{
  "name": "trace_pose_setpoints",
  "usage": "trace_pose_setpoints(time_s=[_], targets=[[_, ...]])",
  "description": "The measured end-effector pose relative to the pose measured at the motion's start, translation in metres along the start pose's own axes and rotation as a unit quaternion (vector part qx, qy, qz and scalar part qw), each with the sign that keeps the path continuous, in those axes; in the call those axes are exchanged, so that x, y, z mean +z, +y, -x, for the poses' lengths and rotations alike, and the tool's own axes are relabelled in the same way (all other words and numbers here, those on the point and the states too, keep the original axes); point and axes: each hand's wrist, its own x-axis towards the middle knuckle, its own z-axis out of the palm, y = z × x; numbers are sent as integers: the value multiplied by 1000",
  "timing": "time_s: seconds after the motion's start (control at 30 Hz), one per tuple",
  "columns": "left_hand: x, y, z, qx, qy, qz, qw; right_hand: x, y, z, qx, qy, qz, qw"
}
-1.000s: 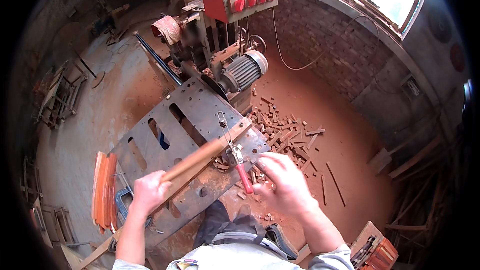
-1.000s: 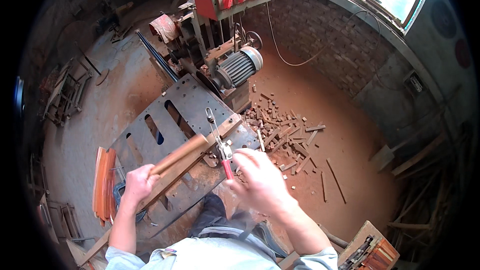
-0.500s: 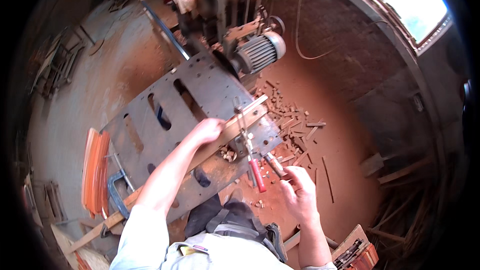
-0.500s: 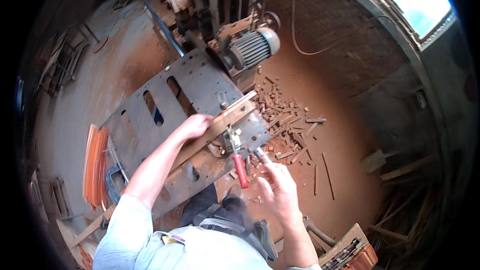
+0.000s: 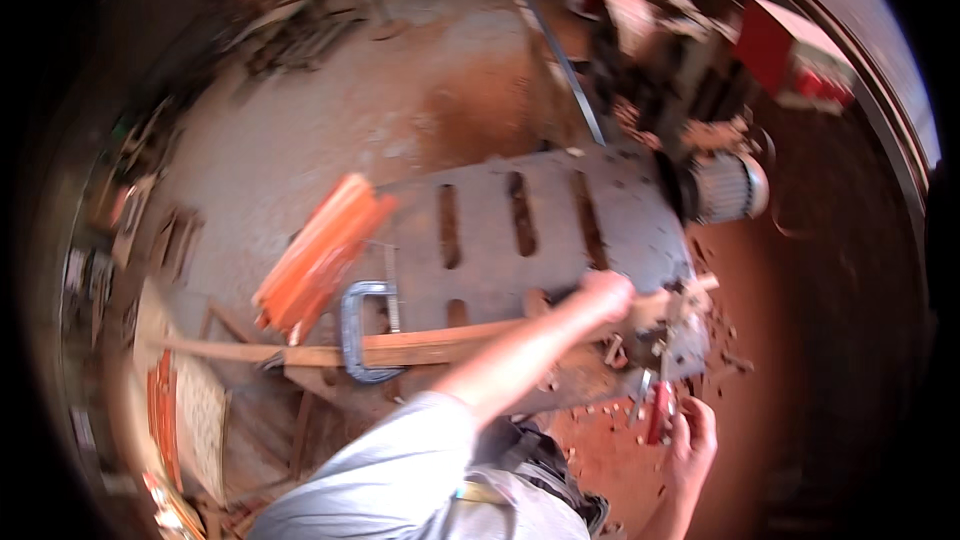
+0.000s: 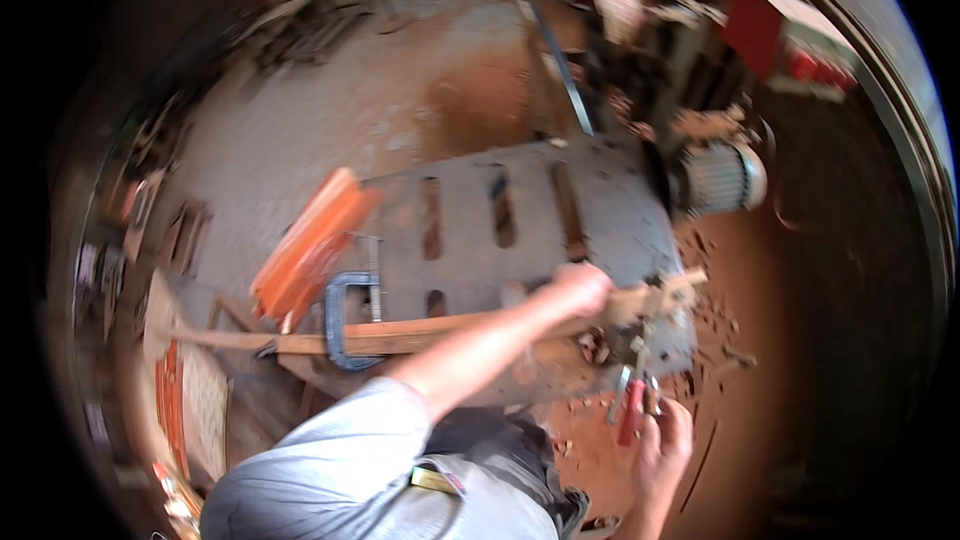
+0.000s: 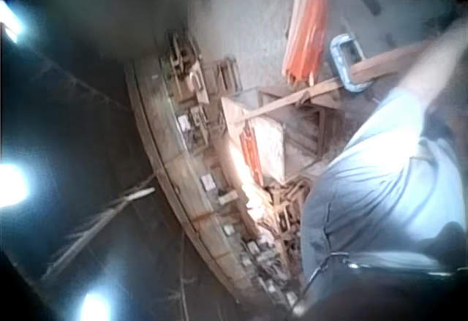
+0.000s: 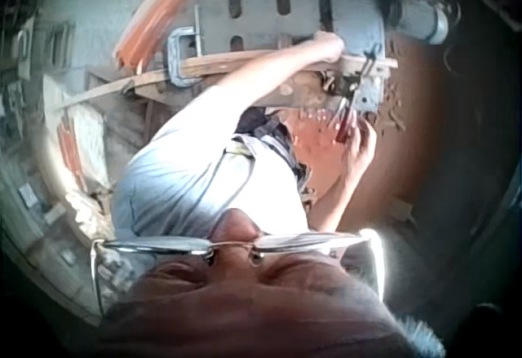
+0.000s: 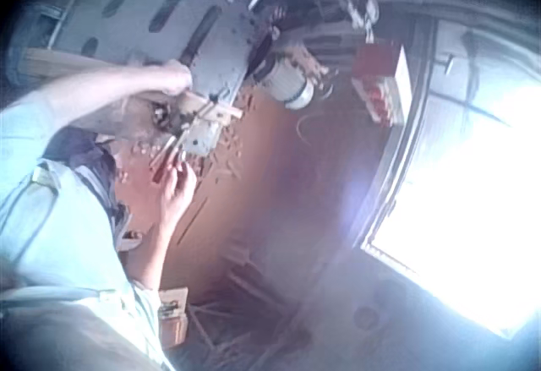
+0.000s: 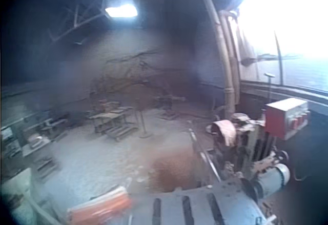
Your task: The person repeatedly feeds small wooden pieces into a stationary spindle sander to shape their edges. They use a clamp to hold the wood against the machine, then remove and set the finished pieces aside on a nearby table. The process is repeated for multiple pieces throughout the clip.
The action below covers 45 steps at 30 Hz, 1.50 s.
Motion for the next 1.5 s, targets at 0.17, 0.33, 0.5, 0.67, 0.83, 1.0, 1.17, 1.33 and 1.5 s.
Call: trace_pose_setpoints(time_s=[0.17,0.33,0.5,0.67,0.83,1.0,1.17,1.33,1.5], targets=[[-26,-33,49,39,101,158,981,-11,-8,-22,-27,-24,67,997],[-77,-183,184,-123,361,153,912,-19,-36,-43,-76,-49,169,981],[-43,-340,319,-352,397,-91,843,-15,-24,-45,7,-29,39,999],[-24,-356,352,-421,340,-167,824,-2,-26,-54,3,-59,65,996],[-21,-364,349,-411,323,-163,837,10,-45,-51,13,-51,70,996],[-52,-346,371,-367,323,-110,866,-8,-31,-46,-2,-54,76,996],[-85,-339,376,-318,369,246,838,-24,-22,-39,14,-5,78,997],[-112,-300,333,-185,265,667,672,-17,-27,-30,33,-20,54,998],[-115,-248,268,-129,130,710,680,-5,-24,-21,13,-2,69,998]])
